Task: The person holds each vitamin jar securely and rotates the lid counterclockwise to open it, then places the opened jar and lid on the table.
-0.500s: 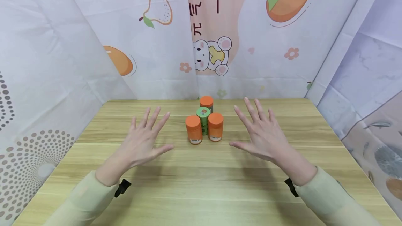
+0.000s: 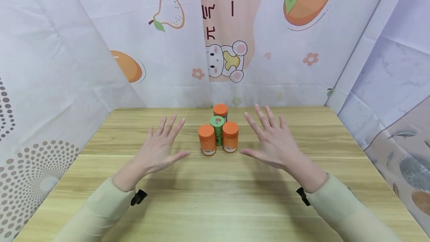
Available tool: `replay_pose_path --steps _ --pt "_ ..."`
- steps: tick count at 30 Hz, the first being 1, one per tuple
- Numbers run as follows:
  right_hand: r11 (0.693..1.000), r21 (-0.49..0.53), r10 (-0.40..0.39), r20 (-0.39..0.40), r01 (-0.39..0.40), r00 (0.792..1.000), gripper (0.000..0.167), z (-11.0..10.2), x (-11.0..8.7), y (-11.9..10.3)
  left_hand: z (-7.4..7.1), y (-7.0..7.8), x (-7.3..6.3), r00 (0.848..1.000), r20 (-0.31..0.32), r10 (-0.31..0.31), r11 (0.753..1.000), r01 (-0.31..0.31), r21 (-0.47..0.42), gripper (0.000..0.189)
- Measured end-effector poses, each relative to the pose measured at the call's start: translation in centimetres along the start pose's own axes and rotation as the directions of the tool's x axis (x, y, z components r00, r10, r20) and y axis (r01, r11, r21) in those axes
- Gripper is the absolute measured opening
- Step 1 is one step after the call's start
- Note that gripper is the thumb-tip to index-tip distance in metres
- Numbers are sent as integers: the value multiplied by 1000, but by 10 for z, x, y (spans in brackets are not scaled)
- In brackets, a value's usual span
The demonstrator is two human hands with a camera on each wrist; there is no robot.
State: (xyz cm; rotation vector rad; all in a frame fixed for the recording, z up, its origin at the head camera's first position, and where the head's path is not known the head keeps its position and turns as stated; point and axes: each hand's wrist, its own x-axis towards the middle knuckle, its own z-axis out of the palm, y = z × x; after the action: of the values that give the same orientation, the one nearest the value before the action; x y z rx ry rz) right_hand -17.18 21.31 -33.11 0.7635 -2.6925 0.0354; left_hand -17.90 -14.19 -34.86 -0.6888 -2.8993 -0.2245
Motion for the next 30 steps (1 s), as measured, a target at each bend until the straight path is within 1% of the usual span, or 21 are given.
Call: replay_pose_path --steps 4,10,13,16,18,21,23,28,30 --pt "1000 2 1 6 -1 1000 100 4 3 -1 9 -2 5 1000 22 -13 999 13 -34 94" --pt "1000 16 20 41 -21 999 99 8 5 -1 21 -1 9 999 45 -12 993 18 -117 95" --pt "999 39 24 47 -25 999 99 10 7 -2 26 -1 11 998 52 -22 986 30 -162 95" --pt "998 60 26 47 -29 999 99 13 9 -2 30 -1 14 997 66 -37 974 51 -220 95" --pt "997 76 26 51 -30 998 99 14 9 -2 33 -2 16 997 67 -45 958 62 -279 95" --pt "994 99 30 61 -36 998 99 16 10 -1 41 -3 19 996 65 -61 927 81 -366 98" --pt "993 112 30 67 -38 997 98 18 10 -1 46 -3 20 996 56 -62 906 80 -415 101" --pt "991 131 30 71 -39 997 98 20 11 0 54 -1 22 996 56 -70 868 88 -489 107" --pt "990 137 25 65 -33 998 98 21 11 0 57 0 23 994 62 -87 842 107 -529 107"
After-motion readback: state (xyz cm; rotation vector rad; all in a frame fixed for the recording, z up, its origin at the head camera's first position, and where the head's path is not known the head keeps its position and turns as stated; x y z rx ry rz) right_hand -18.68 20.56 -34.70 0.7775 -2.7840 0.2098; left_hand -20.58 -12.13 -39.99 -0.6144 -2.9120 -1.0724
